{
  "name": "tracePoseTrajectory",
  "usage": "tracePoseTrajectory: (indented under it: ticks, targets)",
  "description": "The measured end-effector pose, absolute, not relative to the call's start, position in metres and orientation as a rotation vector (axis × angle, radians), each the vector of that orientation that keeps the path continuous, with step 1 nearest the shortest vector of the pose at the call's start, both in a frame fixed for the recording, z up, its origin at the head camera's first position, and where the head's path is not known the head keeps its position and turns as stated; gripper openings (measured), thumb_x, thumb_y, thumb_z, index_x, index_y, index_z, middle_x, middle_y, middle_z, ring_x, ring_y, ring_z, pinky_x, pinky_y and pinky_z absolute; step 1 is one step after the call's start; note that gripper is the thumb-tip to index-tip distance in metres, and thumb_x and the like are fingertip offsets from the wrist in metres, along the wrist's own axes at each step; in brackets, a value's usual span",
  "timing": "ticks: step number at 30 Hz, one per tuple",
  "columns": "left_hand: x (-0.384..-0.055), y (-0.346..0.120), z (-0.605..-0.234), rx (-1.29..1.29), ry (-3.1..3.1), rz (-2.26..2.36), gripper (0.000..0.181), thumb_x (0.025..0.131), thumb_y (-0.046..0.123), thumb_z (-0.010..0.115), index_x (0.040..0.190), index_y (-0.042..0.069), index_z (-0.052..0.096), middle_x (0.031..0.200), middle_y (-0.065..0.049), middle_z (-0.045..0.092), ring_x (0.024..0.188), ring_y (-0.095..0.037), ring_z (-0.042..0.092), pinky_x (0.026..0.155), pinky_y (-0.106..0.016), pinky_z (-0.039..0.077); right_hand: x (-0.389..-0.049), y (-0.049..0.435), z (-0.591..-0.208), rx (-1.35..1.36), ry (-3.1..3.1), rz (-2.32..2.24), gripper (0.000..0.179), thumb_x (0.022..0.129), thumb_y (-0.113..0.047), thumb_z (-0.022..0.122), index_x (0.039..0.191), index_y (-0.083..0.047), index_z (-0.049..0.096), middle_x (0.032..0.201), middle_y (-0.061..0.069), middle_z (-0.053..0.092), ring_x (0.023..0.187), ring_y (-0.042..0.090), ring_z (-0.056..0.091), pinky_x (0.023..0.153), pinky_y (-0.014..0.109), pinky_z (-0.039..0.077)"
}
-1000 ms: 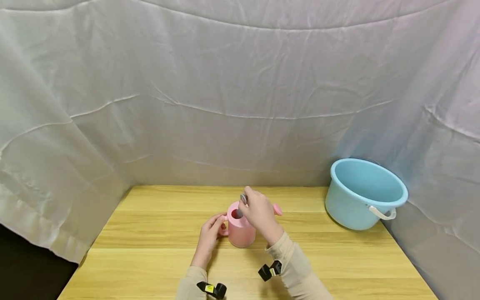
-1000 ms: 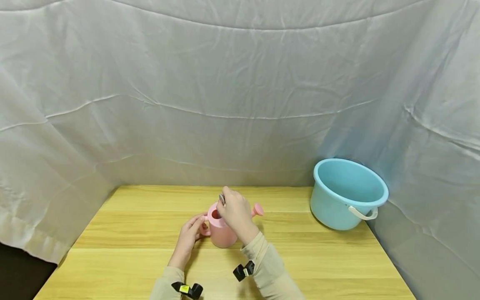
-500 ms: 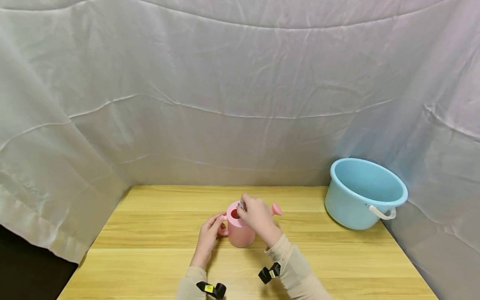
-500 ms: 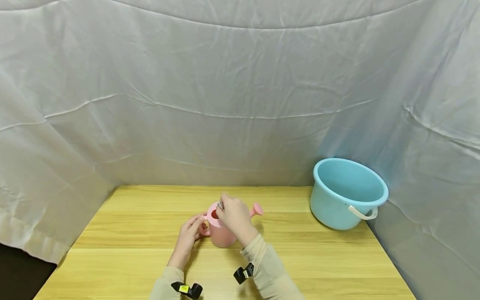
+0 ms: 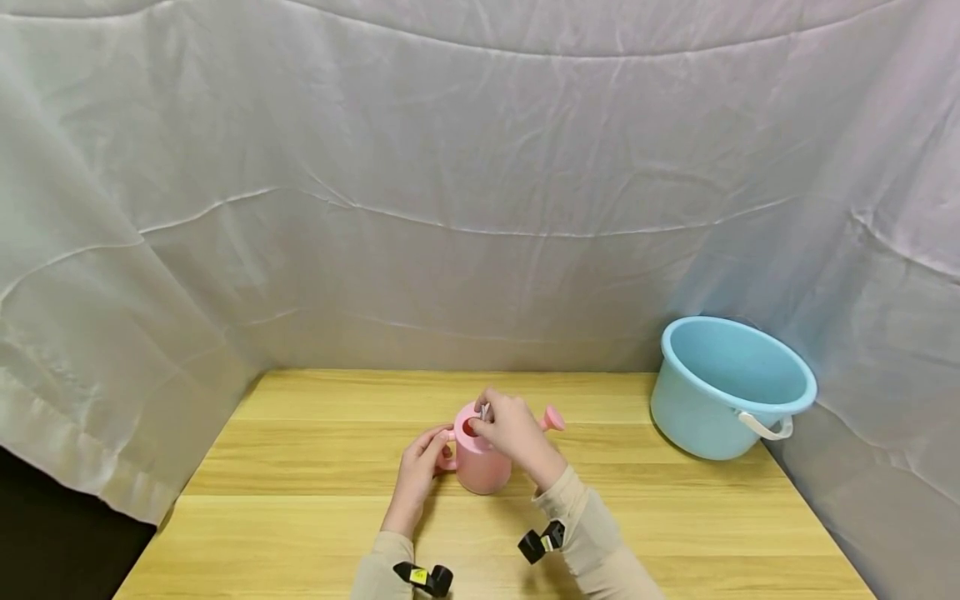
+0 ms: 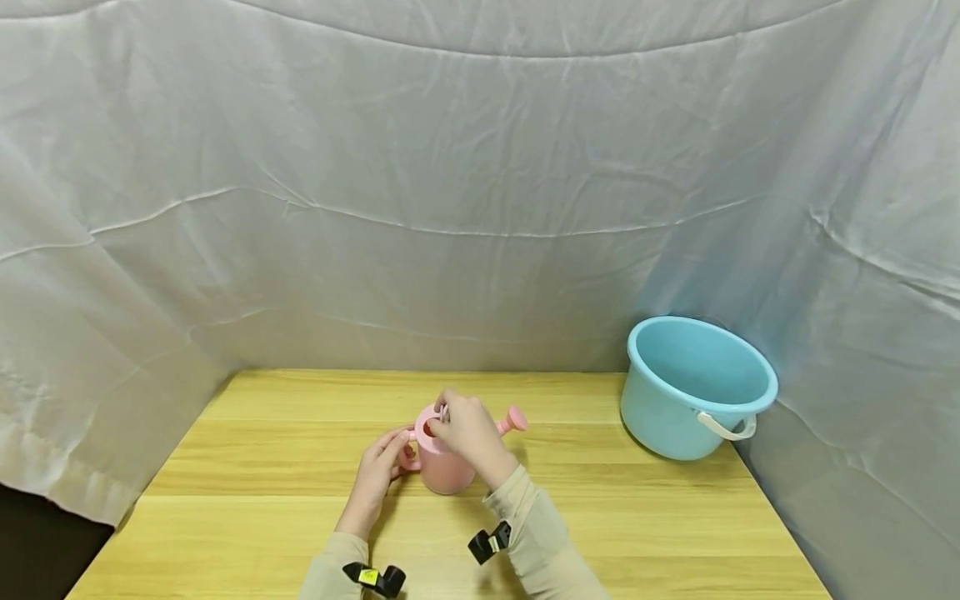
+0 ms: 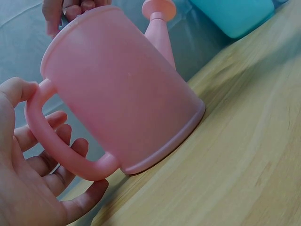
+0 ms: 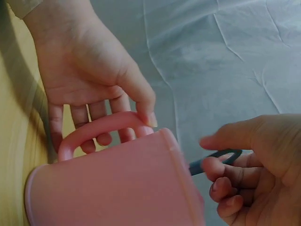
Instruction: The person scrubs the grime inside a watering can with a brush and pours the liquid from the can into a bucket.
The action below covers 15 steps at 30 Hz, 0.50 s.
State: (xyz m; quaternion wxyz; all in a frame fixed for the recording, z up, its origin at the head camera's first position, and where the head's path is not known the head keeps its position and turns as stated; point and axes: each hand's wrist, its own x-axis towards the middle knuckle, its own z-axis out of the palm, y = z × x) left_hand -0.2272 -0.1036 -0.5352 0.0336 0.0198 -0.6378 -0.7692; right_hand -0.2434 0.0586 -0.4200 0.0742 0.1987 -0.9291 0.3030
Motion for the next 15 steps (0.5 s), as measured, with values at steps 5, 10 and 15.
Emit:
tracePoseTrajectory:
  ticks: [5,10,15]
  targets:
    - [-0.2271,-0.1029,-0.5341,0.069,-1.955,-2.37,0.039,0.097,0.028,0.059,0.121,-0.002,0.063,0.08,-0.004,0.055,0.068,-0.015,0.058,0.075,-0.038,0.061,-0.2449,0.0595,-0.4173,0.615,-2.798,0.868,0.024,0.081,-0.025,0.078,0.078,-0.01,0.059,0.065,0.0,0.06,0.056,0.008,0.049,0.046,0.017,0.04]
    - [-0.2278,-0.1015,-0.5342,0.077,-1.957,-2.369,0.04,0.097,0.029,0.06,0.121,-0.003,0.063,0.08,-0.004,0.055,0.068,-0.014,0.058,0.076,-0.039,0.06,-0.2462,0.0592,-0.4175,0.625,-2.769,0.848,0.028,0.082,-0.03,0.077,0.072,-0.011,0.059,0.065,0.0,0.061,0.055,0.007,0.048,0.047,0.016,0.04]
    - [-0.2286,-0.0982,-0.535,0.083,-1.977,-2.362,0.04,0.096,0.029,0.061,0.122,-0.002,0.063,0.081,-0.005,0.056,0.07,-0.015,0.059,0.077,-0.041,0.06,-0.2457,0.0587,-0.4132,0.644,-2.647,0.84,0.034,0.082,-0.034,0.077,0.068,-0.011,0.057,0.06,0.0,0.059,0.051,0.006,0.045,0.045,0.014,0.037]
